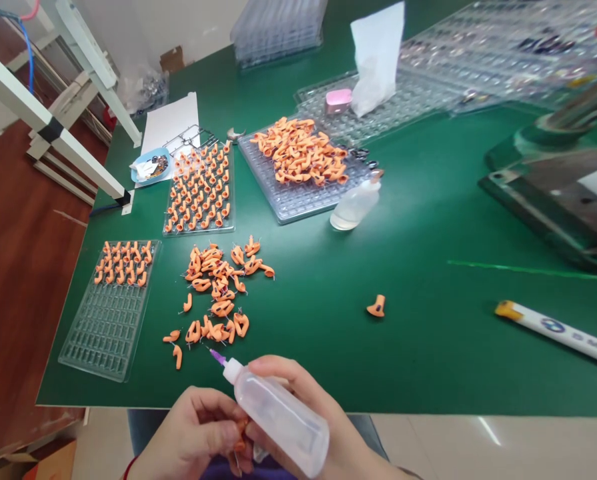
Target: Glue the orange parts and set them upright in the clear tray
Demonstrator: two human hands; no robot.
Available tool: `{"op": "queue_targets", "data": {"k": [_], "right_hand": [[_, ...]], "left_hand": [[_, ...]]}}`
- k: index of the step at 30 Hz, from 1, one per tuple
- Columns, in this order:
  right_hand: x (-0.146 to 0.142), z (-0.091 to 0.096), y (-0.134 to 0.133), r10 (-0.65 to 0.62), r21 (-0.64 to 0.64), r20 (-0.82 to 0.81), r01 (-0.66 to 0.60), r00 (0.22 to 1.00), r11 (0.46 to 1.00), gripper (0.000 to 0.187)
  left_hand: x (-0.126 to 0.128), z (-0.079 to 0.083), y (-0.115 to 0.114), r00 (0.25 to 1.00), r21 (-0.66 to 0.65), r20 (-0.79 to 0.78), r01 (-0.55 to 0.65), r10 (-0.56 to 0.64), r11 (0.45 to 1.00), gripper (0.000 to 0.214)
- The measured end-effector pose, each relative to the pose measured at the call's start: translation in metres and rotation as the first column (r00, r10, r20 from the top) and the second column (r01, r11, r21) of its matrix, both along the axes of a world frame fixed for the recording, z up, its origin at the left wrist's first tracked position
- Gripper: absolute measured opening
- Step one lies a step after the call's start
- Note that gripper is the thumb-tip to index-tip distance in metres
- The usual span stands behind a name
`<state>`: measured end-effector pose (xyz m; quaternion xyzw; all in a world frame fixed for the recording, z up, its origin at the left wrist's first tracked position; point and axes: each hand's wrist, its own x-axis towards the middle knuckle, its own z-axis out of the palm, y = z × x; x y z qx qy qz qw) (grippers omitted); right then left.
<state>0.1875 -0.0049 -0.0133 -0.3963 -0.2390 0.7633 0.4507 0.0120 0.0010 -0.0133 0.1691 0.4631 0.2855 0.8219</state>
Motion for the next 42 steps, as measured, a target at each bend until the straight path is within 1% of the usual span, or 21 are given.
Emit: {"op": "queue_targets", "data": {"k": [3,6,10,13,16,18,19,20,21,22,23,24,25,26,27,28,29,31,33,37,42], "right_hand": [[0.001,-0.003,0.0,0.005,0.034,0.045,-0.007,0.999,0.999,0.044],[0.001,-0.005,0.001,0.002,0.056,0.1,-0.007,0.995,0.998,0.045],[0.0,-0.008,0.0,-0.029,0.049,0.056,0.026,0.998,0.998,0.045],[-0.002,-0.01,-0.001,-0.043,0.049,0.012,0.043,0.999,0.998,0.043],[-0.005,-0.01,-0.002,-0.058,0.063,0.032,0.056,0.998,0.996,0.042],[-0.006,-0.01,-0.003,-0.07,0.088,0.054,0.065,0.996,0.994,0.041],[-0.005,-0.012,-0.004,-0.077,0.11,0.076,0.068,0.994,0.992,0.042],[-0.003,-0.014,-0.003,-0.09,0.141,0.107,0.074,0.99,0.987,0.043],[0.001,-0.017,-0.003,-0.11,0.187,0.156,0.08,0.982,0.979,0.045],[0.007,-0.022,-0.002,-0.141,0.253,0.228,0.081,0.964,0.964,0.048],[0.014,-0.028,-0.001,-0.182,0.35,0.313,0.065,0.932,0.935,0.052],[0.022,-0.034,0.0,-0.234,0.458,0.4,0.027,0.886,0.889,0.053],[0.03,-0.041,0.001,-0.291,0.574,0.482,-0.047,0.827,0.818,0.053],[0.036,-0.048,0.001,-0.34,0.667,0.536,-0.141,0.772,0.732,0.051],[0.042,-0.054,0.001,-0.378,0.718,0.578,-0.231,0.724,0.657,0.048],[0.046,-0.058,0.001,-0.408,0.743,0.609,-0.309,0.68,0.594,0.046],[0.047,-0.062,0.0,-0.425,0.746,0.636,-0.369,0.645,0.555,0.044],[0.047,-0.064,-0.002,-0.429,0.722,0.682,-0.452,0.592,0.524,0.044],[0.045,-0.063,-0.003,-0.418,0.704,0.704,-0.484,0.575,0.52,0.045],[0.045,-0.059,-0.004,-0.412,0.698,0.709,-0.485,0.573,0.527,0.049],[0.047,-0.059,-0.005,-0.398,0.684,0.723,-0.506,0.564,0.526,0.053]], "left_hand": [[-0.002,0.002,-0.002,0.998,0.07,-0.06,-0.013,0.018,0.997,0.043],[-0.002,0.001,-0.003,0.997,0.134,-0.07,-0.024,0.034,0.991,0.034],[-0.001,-0.003,-0.004,0.996,0.207,-0.074,-0.036,0.052,0.978,0.026],[0.0,-0.005,-0.006,0.995,0.242,-0.081,-0.035,0.056,0.97,0.024],[0.0,-0.005,-0.006,0.994,0.254,-0.096,-0.026,0.052,0.967,0.025],[-0.001,-0.004,-0.006,0.99,0.269,-0.133,0.0,0.037,0.963,0.028],[-0.003,-0.002,-0.005,0.983,0.299,-0.181,0.022,0.034,0.954,0.031],[-0.004,-0.001,-0.004,0.967,0.352,-0.253,0.056,0.037,0.934,0.033],[-0.007,0.0,-0.003,0.936,0.425,-0.347,0.107,0.053,0.899,0.033],[-0.009,0.001,-0.002,0.886,0.514,-0.453,0.174,0.094,0.84,0.03],[-0.012,0.002,-0.002,0.816,0.603,-0.554,0.259,0.163,0.754,0.025],[-0.015,0.003,-0.001,0.731,0.674,-0.634,0.359,0.255,0.646,0.02],[-0.018,0.003,-0.001,0.638,0.707,-0.685,0.469,0.351,0.529,0.015],[-0.02,0.002,-0.001,0.546,0.701,-0.713,0.574,0.44,0.423,0.015],[-0.022,0.001,-0.001,0.463,0.667,-0.722,0.664,0.515,0.339,0.016],[-0.023,0.0,-0.002,0.395,0.618,-0.725,0.734,0.564,0.28,0.017],[-0.024,-0.002,-0.002,0.346,0.571,-0.728,0.784,0.592,0.244,0.017],[-0.023,-0.004,-0.004,0.303,0.516,-0.733,0.831,0.609,0.209,0.017],[-0.022,-0.007,-0.005,0.304,0.512,-0.729,0.838,0.614,0.192,0.017],[-0.021,-0.008,-0.006,0.32,0.528,-0.729,0.826,0.605,0.2,0.016],[-0.021,-0.008,-0.006,0.324,0.535,-0.725,0.821,0.608,0.2,0.016]]}}
